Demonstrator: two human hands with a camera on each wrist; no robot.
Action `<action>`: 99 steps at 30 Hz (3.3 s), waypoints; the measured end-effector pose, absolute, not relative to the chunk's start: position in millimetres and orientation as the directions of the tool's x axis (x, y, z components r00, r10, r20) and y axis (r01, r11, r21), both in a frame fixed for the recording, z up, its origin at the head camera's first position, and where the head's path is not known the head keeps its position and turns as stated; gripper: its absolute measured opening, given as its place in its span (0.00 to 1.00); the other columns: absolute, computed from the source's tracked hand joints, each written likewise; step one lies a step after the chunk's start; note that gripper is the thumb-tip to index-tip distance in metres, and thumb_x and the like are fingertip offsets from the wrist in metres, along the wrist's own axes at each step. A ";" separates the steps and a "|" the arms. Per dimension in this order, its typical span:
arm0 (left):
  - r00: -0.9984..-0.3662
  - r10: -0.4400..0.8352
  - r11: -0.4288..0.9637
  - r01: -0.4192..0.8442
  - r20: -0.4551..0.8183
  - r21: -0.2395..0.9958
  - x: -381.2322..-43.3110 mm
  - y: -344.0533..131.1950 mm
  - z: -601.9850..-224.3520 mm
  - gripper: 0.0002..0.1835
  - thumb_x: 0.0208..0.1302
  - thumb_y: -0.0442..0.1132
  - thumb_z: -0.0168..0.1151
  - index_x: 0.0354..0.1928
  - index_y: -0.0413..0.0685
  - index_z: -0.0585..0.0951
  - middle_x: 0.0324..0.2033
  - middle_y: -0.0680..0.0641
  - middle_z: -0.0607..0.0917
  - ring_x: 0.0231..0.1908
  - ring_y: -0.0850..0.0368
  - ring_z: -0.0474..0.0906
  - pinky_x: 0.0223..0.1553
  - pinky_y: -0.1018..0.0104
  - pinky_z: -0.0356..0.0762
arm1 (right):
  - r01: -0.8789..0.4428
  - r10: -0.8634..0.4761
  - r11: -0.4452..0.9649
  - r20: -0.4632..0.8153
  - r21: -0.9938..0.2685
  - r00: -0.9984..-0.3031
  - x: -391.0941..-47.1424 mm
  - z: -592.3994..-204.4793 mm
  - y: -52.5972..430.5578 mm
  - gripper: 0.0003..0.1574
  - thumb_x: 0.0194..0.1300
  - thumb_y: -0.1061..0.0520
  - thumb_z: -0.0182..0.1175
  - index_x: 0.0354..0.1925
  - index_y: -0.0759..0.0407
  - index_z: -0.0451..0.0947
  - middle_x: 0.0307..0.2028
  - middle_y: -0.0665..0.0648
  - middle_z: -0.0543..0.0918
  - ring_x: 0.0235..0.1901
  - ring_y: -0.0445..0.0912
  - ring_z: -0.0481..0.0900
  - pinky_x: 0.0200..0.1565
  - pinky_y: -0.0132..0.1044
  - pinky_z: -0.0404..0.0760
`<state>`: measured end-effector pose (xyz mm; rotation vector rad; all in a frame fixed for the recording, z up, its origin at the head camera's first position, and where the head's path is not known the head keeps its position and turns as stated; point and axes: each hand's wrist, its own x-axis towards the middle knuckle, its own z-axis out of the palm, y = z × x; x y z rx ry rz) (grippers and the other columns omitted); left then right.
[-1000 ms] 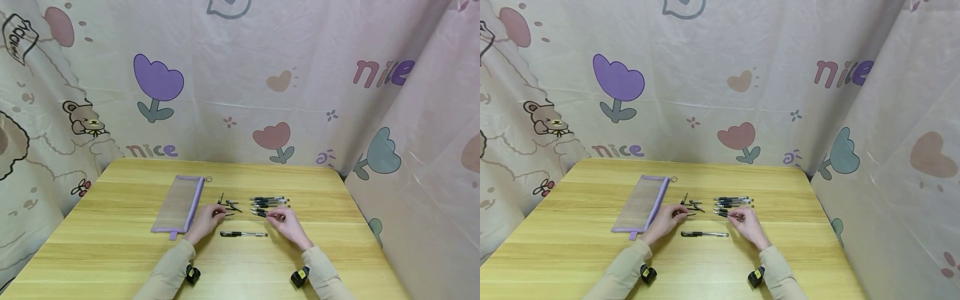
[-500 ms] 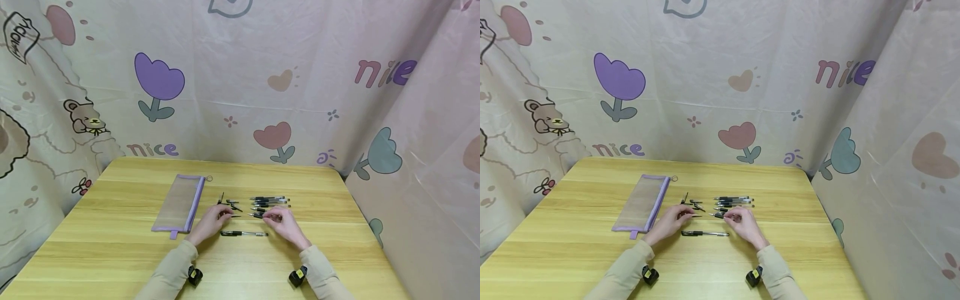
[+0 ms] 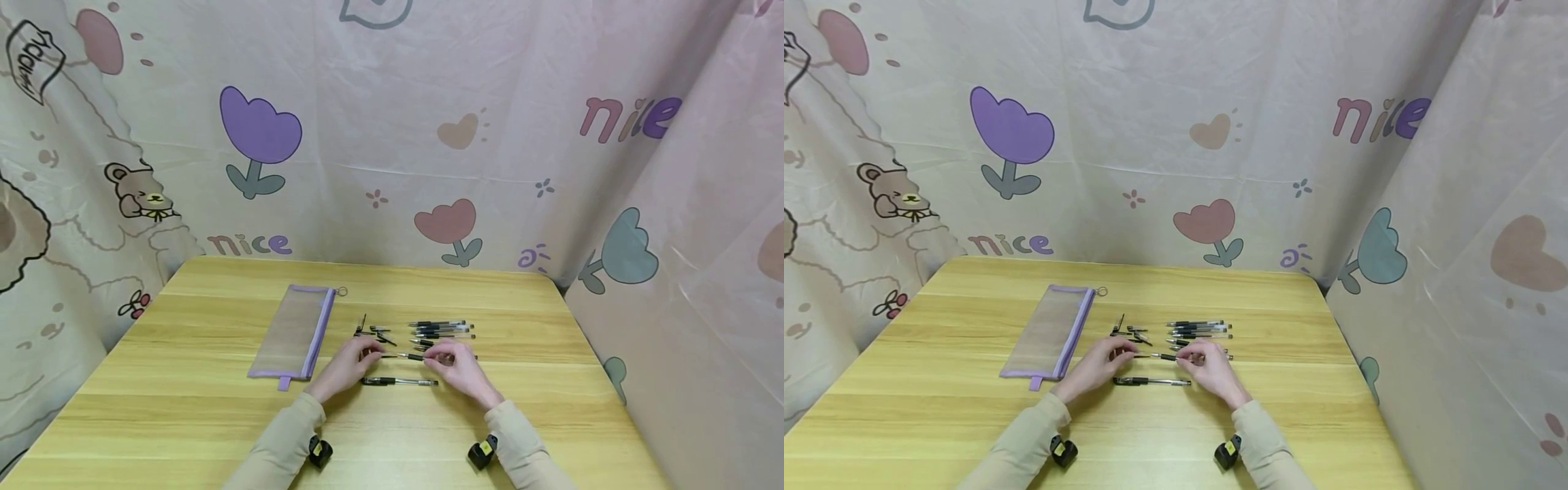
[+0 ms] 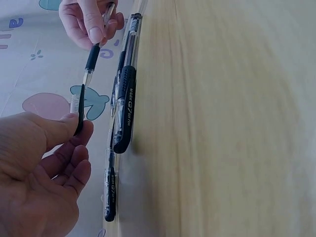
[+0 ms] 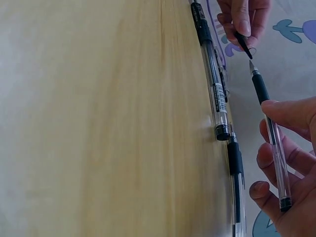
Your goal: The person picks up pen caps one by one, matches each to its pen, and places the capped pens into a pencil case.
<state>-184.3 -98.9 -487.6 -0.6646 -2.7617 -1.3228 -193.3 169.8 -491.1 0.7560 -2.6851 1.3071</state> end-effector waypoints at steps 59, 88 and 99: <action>-0.900 0.399 0.526 0.381 0.175 0.760 -182.9 -97.1 -488.6 0.10 0.71 0.35 0.59 0.49 0.43 0.85 0.43 0.47 0.88 0.38 0.60 0.78 0.41 0.71 0.77 | -0.445 -0.479 0.518 0.183 -0.730 -0.859 -191.4 -485.9 159.3 0.11 0.60 0.61 0.70 0.43 0.57 0.87 0.38 0.54 0.88 0.32 0.34 0.79 0.36 0.27 0.80; -0.887 0.399 0.457 0.411 0.231 0.789 -176.3 -104.4 -493.6 0.08 0.69 0.30 0.60 0.43 0.45 0.86 0.42 0.47 0.88 0.43 0.55 0.83 0.45 0.69 0.81 | -0.435 -0.499 0.430 0.193 -0.792 -0.845 -192.5 -481.3 146.0 0.04 0.59 0.63 0.70 0.36 0.60 0.89 0.31 0.57 0.88 0.28 0.32 0.76 0.31 0.27 0.78; -0.921 0.357 0.477 0.326 0.160 0.816 -177.0 -117.4 -487.7 0.08 0.70 0.34 0.60 0.46 0.44 0.86 0.44 0.44 0.88 0.44 0.52 0.84 0.46 0.70 0.81 | -0.401 -0.513 0.483 0.119 -0.778 -0.850 -197.8 -480.2 156.1 0.10 0.64 0.57 0.68 0.44 0.57 0.87 0.39 0.55 0.89 0.35 0.35 0.80 0.38 0.28 0.81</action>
